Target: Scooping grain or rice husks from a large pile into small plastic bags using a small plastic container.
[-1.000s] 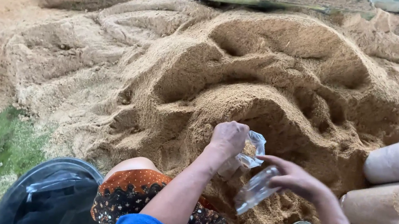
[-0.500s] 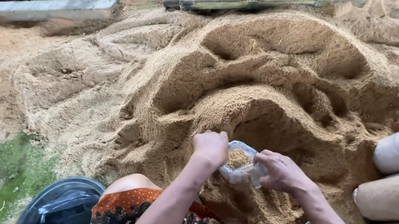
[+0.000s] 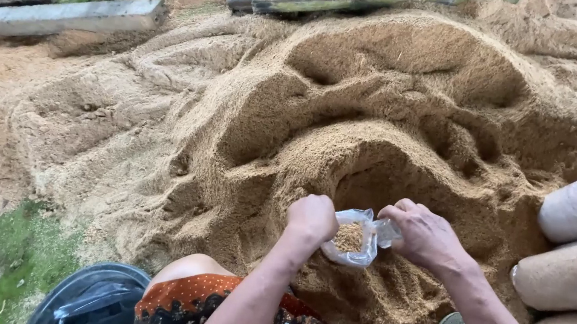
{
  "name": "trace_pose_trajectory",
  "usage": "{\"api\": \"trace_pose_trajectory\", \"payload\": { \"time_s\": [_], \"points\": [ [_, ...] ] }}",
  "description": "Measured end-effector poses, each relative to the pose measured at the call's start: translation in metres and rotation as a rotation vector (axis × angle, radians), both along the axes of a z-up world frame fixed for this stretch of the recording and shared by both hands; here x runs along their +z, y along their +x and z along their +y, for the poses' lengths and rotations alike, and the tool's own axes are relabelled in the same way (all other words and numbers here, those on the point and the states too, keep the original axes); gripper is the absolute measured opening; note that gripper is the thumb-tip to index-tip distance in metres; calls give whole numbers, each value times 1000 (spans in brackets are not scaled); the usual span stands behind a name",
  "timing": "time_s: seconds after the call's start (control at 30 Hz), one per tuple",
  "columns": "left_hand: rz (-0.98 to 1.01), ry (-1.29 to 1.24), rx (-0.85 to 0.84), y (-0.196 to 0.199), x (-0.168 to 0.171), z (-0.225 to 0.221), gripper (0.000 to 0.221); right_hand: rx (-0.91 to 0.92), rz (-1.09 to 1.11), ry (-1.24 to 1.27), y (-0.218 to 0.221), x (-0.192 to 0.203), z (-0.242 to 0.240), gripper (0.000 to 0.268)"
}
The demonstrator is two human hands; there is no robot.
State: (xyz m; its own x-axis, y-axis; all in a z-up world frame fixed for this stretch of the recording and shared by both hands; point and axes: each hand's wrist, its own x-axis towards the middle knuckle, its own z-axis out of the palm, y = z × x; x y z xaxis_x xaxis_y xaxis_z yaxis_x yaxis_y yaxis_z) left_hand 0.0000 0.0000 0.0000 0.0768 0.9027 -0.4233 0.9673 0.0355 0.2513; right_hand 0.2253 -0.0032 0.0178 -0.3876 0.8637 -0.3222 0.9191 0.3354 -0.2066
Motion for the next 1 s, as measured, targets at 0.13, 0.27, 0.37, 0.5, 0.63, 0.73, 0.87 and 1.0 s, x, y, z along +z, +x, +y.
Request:
{"api": "trace_pose_trajectory", "payload": {
  "time_s": [0.13,0.27,0.37,0.5,0.63,0.73,0.87,1.0],
  "points": [
    [-30,83,-117,11,-4,-1,33,-35,51,-48,-7,5,-7,51],
    [-127,83,-103,11,-35,11,26,34,26,-44,-20,32,-19,62],
    [-235,71,49,5,-45,19,28,34,-33,-54,-18,36,-24,60],
    [-332,65,250,-2,-40,21,31,-17,-84,-46,-7,16,-19,35],
    [-377,68,308,3,-21,11,34,-31,-177,-166,-15,46,-29,34],
    [-431,77,370,1,-21,13,33,-51,-174,-311,-35,86,-37,56],
    [-293,54,282,2,-38,25,35,57,-68,-426,-36,56,-40,75],
    [-247,58,259,-2,-47,25,34,26,-66,-327,-8,-29,-28,70]
  ]
}}
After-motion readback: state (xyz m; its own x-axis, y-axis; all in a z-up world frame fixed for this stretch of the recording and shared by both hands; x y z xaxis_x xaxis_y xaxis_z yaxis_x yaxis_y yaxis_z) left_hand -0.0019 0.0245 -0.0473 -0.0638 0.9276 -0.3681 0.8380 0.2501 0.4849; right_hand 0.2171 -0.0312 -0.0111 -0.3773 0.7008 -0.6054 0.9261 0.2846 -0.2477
